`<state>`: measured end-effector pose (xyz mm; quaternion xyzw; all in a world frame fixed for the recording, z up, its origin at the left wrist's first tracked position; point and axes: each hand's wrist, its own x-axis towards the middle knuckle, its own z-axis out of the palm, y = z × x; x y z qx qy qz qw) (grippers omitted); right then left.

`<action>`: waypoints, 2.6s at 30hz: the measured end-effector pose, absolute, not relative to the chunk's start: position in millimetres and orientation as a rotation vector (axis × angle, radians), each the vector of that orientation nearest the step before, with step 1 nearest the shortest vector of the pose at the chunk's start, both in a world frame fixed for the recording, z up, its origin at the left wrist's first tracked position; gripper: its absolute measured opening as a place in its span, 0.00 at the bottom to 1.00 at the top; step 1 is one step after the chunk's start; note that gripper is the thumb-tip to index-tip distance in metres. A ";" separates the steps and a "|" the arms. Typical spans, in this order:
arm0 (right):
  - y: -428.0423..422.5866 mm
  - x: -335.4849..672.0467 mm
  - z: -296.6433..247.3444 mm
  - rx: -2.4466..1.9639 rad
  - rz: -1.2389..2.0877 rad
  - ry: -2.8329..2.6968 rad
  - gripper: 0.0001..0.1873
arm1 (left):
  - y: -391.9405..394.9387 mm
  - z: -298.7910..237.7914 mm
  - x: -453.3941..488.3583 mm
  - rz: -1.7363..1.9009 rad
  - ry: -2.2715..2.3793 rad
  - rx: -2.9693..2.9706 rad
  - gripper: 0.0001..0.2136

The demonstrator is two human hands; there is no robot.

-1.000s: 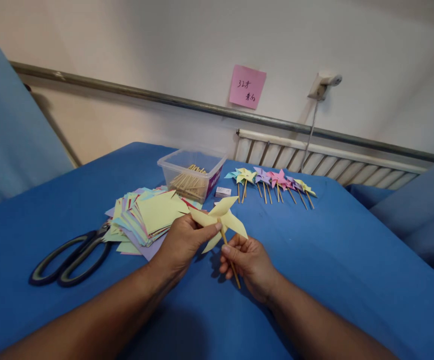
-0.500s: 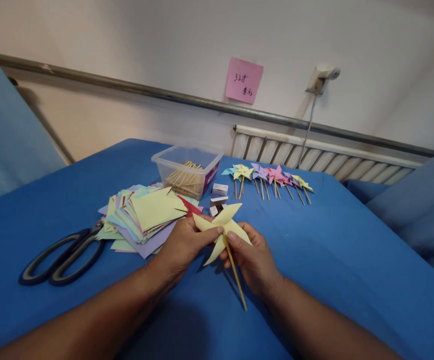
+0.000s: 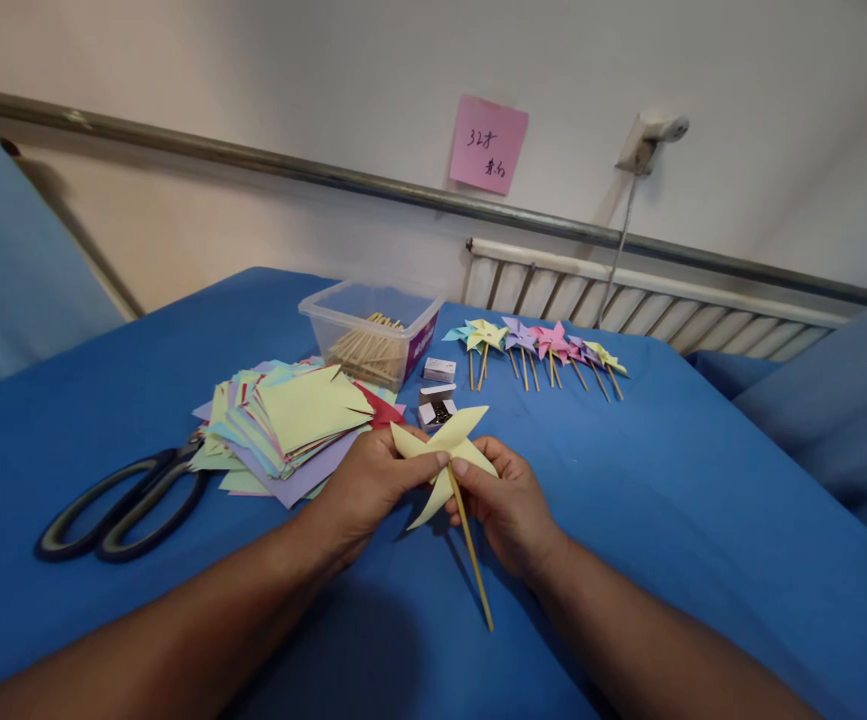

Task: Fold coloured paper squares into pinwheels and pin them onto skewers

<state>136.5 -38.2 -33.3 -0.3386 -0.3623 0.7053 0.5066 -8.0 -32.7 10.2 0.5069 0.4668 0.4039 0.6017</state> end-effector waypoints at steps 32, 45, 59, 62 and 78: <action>-35.7 137.8 -33.8 -0.817 1.767 -0.855 0.18 | -29.0 9.0 -13.0 0.906 1.204 1.282 0.12; -34.1 139.4 -36.3 -0.827 1.784 -0.863 0.19 | -27.9 8.7 -12.5 0.932 1.190 1.196 0.13; -35.6 137.2 -32.8 -0.835 1.742 -0.834 0.18 | -29.4 7.7 -11.1 0.911 1.145 1.205 0.12; -35.5 137.0 -32.3 -0.830 1.732 -0.820 0.17 | -30.3 6.4 -11.6 0.899 1.097 1.218 0.11; -35.3 139.2 -31.0 -0.788 1.819 -0.843 0.18 | -30.1 7.5 -12.4 0.892 1.135 1.230 0.11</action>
